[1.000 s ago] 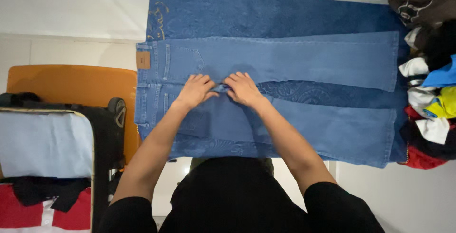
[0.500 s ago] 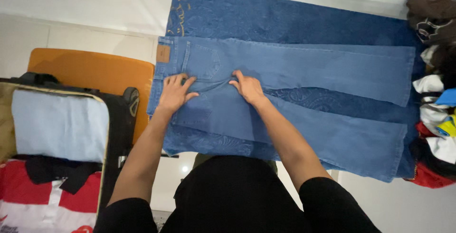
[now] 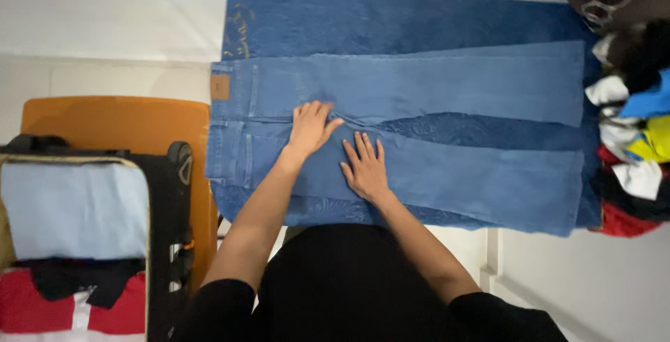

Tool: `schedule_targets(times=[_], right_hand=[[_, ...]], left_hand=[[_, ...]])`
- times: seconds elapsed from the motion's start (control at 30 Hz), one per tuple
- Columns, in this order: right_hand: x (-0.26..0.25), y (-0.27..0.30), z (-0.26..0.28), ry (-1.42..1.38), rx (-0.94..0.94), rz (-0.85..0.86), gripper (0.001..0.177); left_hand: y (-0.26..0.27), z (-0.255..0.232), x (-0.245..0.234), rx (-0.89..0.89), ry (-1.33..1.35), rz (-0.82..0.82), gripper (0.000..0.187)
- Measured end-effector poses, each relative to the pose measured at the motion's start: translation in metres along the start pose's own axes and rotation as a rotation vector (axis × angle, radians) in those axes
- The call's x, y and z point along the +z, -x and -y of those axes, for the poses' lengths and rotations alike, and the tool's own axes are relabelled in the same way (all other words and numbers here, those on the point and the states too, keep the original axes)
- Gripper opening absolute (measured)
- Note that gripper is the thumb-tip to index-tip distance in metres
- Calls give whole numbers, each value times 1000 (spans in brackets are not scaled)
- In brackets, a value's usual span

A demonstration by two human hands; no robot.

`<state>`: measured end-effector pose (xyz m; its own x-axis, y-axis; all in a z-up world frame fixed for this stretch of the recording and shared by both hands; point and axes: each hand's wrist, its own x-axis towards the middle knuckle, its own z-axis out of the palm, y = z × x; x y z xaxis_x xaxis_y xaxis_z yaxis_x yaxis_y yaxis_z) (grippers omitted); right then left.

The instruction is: The person smooths out a pair of jeans on a surface, folds them into a rectangle, and places them into an open suitcase.

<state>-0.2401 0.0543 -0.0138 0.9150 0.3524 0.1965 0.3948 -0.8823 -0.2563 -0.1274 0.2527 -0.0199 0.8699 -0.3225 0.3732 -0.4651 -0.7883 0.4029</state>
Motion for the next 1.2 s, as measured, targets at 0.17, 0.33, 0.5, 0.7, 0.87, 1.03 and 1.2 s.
schedule_targets(times=[0.17,0.33,0.5,0.7,0.87,1.03,1.2], right_hand=[[-11,49,-54,91,167,119,63],[-37,117,-105,147,383,104,64],[-50,154,-144,144,438,-192,49],[-85,189,-249,267,714,-249,30],[-121,229,-351,290,864,-154,43],[-144,223,-424,155,1054,-244,60],[-153,208,-474,49,1317,-45,58]], left_hand=[[-3,4,27,-164,-7,218,34],[-7,-18,15,20,-159,-134,18],[-22,-46,7,371,-10,-45,16],[-39,-50,16,420,-23,293,31],[-47,-40,29,331,-165,492,45],[-41,-34,36,316,-266,480,48],[-37,-42,30,297,-384,416,48]])
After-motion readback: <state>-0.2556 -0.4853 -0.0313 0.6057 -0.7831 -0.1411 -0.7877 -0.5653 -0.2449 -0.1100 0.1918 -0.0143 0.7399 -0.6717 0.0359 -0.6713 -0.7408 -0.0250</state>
